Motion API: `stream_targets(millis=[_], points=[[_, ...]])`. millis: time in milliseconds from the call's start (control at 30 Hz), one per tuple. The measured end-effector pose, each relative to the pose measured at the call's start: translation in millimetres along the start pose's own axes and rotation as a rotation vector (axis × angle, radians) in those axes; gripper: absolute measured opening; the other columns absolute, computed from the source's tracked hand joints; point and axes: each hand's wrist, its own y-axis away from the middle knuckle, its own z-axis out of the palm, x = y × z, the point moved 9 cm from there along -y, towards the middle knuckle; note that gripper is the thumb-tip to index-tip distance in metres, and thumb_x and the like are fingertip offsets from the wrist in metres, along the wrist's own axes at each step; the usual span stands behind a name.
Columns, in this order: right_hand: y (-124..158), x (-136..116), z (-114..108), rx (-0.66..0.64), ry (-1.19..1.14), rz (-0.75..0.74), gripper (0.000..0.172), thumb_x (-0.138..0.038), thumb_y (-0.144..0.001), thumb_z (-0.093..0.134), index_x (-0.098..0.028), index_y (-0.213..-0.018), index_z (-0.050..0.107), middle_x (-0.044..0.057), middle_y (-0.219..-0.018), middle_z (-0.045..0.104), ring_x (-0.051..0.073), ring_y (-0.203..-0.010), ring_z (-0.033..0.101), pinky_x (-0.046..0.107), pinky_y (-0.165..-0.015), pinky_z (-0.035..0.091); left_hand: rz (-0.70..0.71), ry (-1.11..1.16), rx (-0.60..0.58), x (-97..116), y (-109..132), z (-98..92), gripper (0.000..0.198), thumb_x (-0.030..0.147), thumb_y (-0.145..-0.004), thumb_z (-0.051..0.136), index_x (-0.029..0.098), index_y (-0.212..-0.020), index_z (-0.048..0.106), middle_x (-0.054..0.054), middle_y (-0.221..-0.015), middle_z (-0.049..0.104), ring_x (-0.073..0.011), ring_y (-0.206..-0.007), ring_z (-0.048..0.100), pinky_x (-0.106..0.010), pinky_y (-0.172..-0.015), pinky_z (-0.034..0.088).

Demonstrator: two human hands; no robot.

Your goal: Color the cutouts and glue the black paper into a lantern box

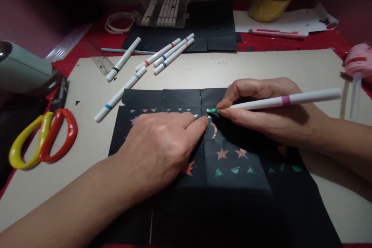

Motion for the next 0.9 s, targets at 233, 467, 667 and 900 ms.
stream_targets(millis=[233,467,667,900], points=[[-0.8,-6.5,-6.0,0.039,-0.003,-0.018,0.014,-0.01,-0.077,0.069,-0.021,-0.069,0.066,-0.003,-0.055,0.06,0.01,-0.055,0.057,0.02,-0.045,0.042,0.008,-0.025,0.007,-0.8,-1.2,0.3,0.032,0.013,-0.098,0.042,0.011,-0.098,0.074,-0.001,-0.064,0.058,-0.0165,-0.051,0.047,-0.031,-0.046,0.027],[-0.5,-3.7,-3.8,0.019,0.034,-0.021,0.009,-0.018,-0.081,0.071,-0.021,-0.073,0.068,-0.004,-0.055,0.06,0.008,-0.048,0.05,0.021,-0.041,0.037,0.0,-0.017,-0.014,0.6,-0.4,1.7,0.03,0.015,-0.097,0.043,0.011,-0.098,0.073,-0.001,-0.065,0.057,-0.0168,-0.051,0.047,-0.032,-0.046,0.027],[-2.6,-3.7,-4.8,0.024,0.072,-0.004,0.012,-0.012,-0.079,0.068,-0.022,-0.071,0.066,-0.005,-0.055,0.059,0.008,-0.046,0.049,0.022,-0.043,0.038,0.002,-0.014,0.003,1.1,-0.7,1.6,0.03,0.014,-0.096,0.043,0.012,-0.098,0.073,-0.001,-0.065,0.057,-0.017,-0.051,0.048,-0.032,-0.046,0.028],[-3.0,-4.7,-5.0,0.024,0.067,-0.002,0.011,-0.016,-0.079,0.07,-0.022,-0.071,0.066,-0.004,-0.054,0.058,0.009,-0.046,0.048,0.022,-0.043,0.038,0.009,-0.022,-0.003,1.3,-1.5,0.5,0.03,0.014,-0.097,0.041,0.014,-0.095,0.071,0.0,-0.065,0.058,-0.0163,-0.052,0.048,-0.031,-0.046,0.028]])
